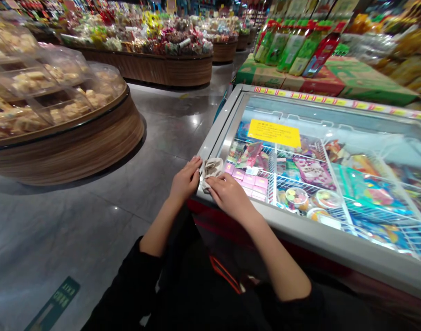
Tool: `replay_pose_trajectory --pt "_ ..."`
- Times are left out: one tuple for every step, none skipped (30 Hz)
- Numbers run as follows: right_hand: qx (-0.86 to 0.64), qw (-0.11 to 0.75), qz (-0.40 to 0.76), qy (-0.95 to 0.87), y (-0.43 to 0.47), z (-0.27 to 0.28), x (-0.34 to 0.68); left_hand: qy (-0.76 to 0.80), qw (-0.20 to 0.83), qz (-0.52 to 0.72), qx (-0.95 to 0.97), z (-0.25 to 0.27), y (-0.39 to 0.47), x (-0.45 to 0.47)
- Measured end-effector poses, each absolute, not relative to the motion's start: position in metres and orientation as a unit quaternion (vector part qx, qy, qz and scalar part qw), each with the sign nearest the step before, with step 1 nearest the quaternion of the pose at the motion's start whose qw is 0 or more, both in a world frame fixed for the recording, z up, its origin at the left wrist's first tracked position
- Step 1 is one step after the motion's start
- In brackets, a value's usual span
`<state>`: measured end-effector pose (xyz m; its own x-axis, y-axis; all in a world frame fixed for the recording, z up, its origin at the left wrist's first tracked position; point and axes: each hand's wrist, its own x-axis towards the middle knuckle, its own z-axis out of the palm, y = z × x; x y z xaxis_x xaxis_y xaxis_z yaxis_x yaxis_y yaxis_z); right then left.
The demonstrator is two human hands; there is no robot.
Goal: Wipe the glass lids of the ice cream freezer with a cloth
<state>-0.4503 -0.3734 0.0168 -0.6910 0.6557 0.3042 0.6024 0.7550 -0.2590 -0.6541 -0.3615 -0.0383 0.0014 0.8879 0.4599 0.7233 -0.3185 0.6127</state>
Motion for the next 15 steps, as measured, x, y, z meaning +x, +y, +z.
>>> replay_pose_trajectory --pt "-0.350 0.197 0.072 -0.913 -0.375 0.016 -0.446 0.574 0.099 0.411 0.701 -0.039 -0.361 -0.654" --pt "-0.358 0.202 0.073 -0.909 -0.376 0.014 -0.441 0.574 0.098 0.412 0.701 -0.039 -0.361 -0.654" --pt "-0.365 0.208 0.071 -0.905 -0.378 0.013 -0.436 0.574 0.098 0.411 0.702 -0.039 -0.361 -0.653" --pt "-0.372 0.214 0.068 -0.901 -0.380 0.011 -0.430 0.574 0.099 0.410 0.701 -0.039 -0.361 -0.653" --pt "-0.379 0.220 0.063 -0.897 -0.383 0.010 -0.424 0.575 0.100 0.409 0.701 -0.038 -0.361 -0.652" --pt "-0.387 0.225 0.059 -0.892 -0.385 0.008 -0.418 0.576 0.100 0.409 0.700 -0.038 -0.361 -0.652" --pt "-0.392 0.230 0.057 -0.889 -0.388 0.006 -0.413 0.577 0.099 0.409 0.700 -0.038 -0.361 -0.652" --pt "-0.397 0.236 0.054 -0.885 -0.390 0.005 -0.408 0.577 0.097 0.411 0.699 -0.038 -0.361 -0.652" --pt "-0.402 0.243 0.052 -0.881 -0.391 0.003 -0.403 0.576 0.095 0.413 0.700 -0.038 -0.361 -0.652" --pt "-0.407 0.252 0.048 -0.877 -0.392 0.001 -0.400 0.574 0.092 0.414 0.700 -0.038 -0.362 -0.652" --pt "-0.410 0.261 0.044 -0.873 -0.392 0.000 -0.398 0.571 0.091 0.416 0.702 -0.038 -0.362 -0.651" --pt "-0.412 0.269 0.043 -0.870 -0.390 -0.001 -0.398 0.570 0.090 0.417 0.703 -0.038 -0.362 -0.651" --pt "-0.413 0.274 0.045 -0.867 -0.388 -0.002 -0.400 0.569 0.089 0.417 0.703 -0.038 -0.362 -0.651" --pt "-0.414 0.274 0.050 -0.867 -0.386 -0.003 -0.403 0.569 0.089 0.416 0.704 -0.038 -0.362 -0.651" --pt "-0.415 0.270 0.059 -0.867 -0.383 -0.002 -0.408 0.570 0.089 0.415 0.704 -0.038 -0.362 -0.651"
